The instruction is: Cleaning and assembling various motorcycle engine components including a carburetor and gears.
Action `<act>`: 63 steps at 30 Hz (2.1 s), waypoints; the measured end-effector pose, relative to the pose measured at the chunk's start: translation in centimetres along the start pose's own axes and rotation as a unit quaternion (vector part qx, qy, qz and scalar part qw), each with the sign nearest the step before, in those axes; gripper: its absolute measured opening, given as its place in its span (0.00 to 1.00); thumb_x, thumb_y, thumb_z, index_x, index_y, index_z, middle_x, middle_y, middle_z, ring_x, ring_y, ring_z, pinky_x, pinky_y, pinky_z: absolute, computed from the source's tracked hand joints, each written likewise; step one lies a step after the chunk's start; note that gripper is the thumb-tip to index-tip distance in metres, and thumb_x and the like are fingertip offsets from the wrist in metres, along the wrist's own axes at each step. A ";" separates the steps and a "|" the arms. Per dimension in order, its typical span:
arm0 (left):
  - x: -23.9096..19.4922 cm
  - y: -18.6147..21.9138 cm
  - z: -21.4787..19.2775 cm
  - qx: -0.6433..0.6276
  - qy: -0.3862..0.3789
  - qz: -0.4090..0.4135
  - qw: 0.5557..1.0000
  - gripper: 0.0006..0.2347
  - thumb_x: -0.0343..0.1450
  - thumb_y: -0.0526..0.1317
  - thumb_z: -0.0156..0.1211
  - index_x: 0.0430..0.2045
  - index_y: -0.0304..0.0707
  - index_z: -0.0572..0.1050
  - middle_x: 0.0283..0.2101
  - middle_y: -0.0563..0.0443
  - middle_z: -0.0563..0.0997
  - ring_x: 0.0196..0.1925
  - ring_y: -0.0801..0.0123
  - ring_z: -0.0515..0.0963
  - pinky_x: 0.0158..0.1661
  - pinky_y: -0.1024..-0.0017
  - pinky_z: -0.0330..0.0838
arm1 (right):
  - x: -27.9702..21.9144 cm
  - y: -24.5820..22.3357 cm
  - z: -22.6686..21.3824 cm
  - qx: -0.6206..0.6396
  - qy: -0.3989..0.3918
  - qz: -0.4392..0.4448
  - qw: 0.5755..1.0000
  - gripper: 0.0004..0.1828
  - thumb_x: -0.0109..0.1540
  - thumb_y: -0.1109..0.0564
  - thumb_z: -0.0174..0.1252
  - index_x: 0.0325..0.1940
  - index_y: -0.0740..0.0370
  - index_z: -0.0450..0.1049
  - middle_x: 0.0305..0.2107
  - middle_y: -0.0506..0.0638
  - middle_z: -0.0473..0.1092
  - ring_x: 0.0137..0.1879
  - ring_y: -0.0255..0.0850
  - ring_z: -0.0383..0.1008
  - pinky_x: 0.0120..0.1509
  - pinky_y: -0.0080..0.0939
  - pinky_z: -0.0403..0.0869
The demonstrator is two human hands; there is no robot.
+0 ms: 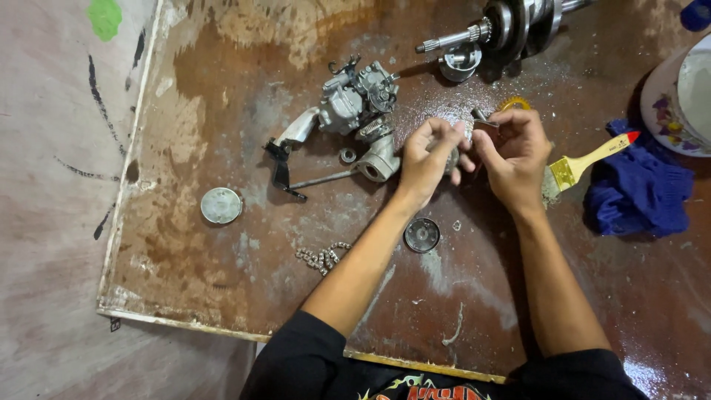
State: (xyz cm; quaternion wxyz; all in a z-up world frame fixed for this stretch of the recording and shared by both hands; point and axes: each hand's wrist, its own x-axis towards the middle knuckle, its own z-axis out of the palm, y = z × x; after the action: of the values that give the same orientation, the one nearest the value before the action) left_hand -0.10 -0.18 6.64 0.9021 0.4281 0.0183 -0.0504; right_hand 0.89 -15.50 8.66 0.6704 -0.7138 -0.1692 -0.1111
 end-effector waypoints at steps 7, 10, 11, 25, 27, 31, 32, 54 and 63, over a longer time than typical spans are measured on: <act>-0.8 1.0 0.5 0.070 -0.032 0.002 0.997 0.14 0.73 0.42 0.65 0.47 0.31 0.77 0.29 0.52 0.78 0.19 0.81 0.73 0.15 0.84 0.58 | -0.1 1.3 -1.1 0.090 -0.017 0.050 0.995 0.14 0.68 0.70 0.66 0.45 0.63 0.65 0.45 0.52 0.73 0.46 0.32 0.74 0.55 0.32 0.77; -0.5 0.0 0.0 0.086 -0.051 0.031 0.995 0.12 0.74 0.41 0.67 0.43 0.28 0.79 0.34 0.52 0.80 0.22 0.81 0.73 0.20 0.81 0.63 | -0.2 1.9 -1.4 0.069 -0.029 0.028 0.997 0.15 0.68 0.71 0.66 0.38 0.64 0.65 0.43 0.51 0.71 0.46 0.30 0.71 0.52 0.29 0.74; -0.4 -0.2 -0.1 0.083 -0.045 0.032 0.995 0.12 0.73 0.41 0.67 0.42 0.28 0.79 0.33 0.52 0.80 0.21 0.80 0.73 0.20 0.80 0.64 | -0.1 1.5 -1.2 0.052 -0.034 0.031 0.998 0.14 0.66 0.71 0.65 0.37 0.64 0.66 0.44 0.51 0.71 0.47 0.31 0.71 0.51 0.30 0.73; -0.5 0.7 0.5 0.055 0.024 0.019 0.998 0.13 0.74 0.41 0.66 0.46 0.30 0.76 0.37 0.51 0.78 0.21 0.80 0.73 0.19 0.82 0.60 | 0.1 -1.4 -1.0 0.023 -0.088 0.082 0.993 0.09 0.63 0.70 0.65 0.48 0.69 0.80 0.49 0.55 0.77 0.50 0.36 0.79 0.57 0.33 0.79; -0.5 1.1 0.7 0.038 0.027 0.015 0.999 0.17 0.71 0.41 0.67 0.48 0.36 0.66 0.38 0.49 0.79 0.19 0.80 0.72 0.16 0.83 0.59 | 0.0 -1.7 -1.1 0.005 -0.076 0.079 0.994 0.07 0.63 0.70 0.67 0.46 0.69 0.81 0.46 0.54 0.76 0.48 0.35 0.77 0.51 0.31 0.76; 0.1 0.5 -0.1 -0.003 0.028 -0.028 0.999 0.13 0.76 0.45 0.56 0.44 0.35 0.63 0.33 0.48 0.74 0.18 0.76 0.75 0.11 0.80 0.58 | 0.6 -3.7 -1.1 -0.017 -0.042 0.098 0.994 0.08 0.63 0.69 0.66 0.46 0.68 0.81 0.47 0.52 0.75 0.47 0.34 0.77 0.49 0.30 0.77; 0.1 0.8 -0.1 -0.024 0.031 -0.037 0.999 0.11 0.76 0.46 0.51 0.41 0.37 0.62 0.32 0.48 0.74 0.16 0.76 0.73 0.09 0.80 0.58 | 0.6 -4.0 -1.2 -0.055 -0.063 0.078 0.993 0.08 0.63 0.69 0.66 0.46 0.68 0.81 0.47 0.52 0.75 0.49 0.34 0.77 0.49 0.31 0.78; 0.2 0.3 -0.3 -0.013 0.055 -0.029 0.998 0.12 0.79 0.48 0.42 0.36 0.38 0.62 0.31 0.48 0.73 0.18 0.76 0.69 0.13 0.78 0.61 | -1.1 -4.8 0.3 -0.087 -0.117 0.071 0.987 0.17 0.62 0.73 0.60 0.51 0.61 0.81 0.43 0.52 0.77 0.43 0.34 0.75 0.44 0.29 0.74; 0.1 0.4 -0.3 0.029 0.032 -0.032 0.999 0.13 0.79 0.49 0.41 0.33 0.38 0.63 0.29 0.49 0.73 0.14 0.77 0.68 0.09 0.79 0.60 | -1.3 -3.8 0.7 0.006 -0.051 0.080 0.995 0.11 0.61 0.74 0.62 0.45 0.66 0.78 0.44 0.53 0.77 0.49 0.36 0.80 0.56 0.34 0.81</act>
State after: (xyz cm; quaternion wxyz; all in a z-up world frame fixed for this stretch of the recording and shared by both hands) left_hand 0.07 0.32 6.78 0.8861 0.4549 0.0592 -0.0666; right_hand -1.86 -14.73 11.57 0.6717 -0.7260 -0.1457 -0.0198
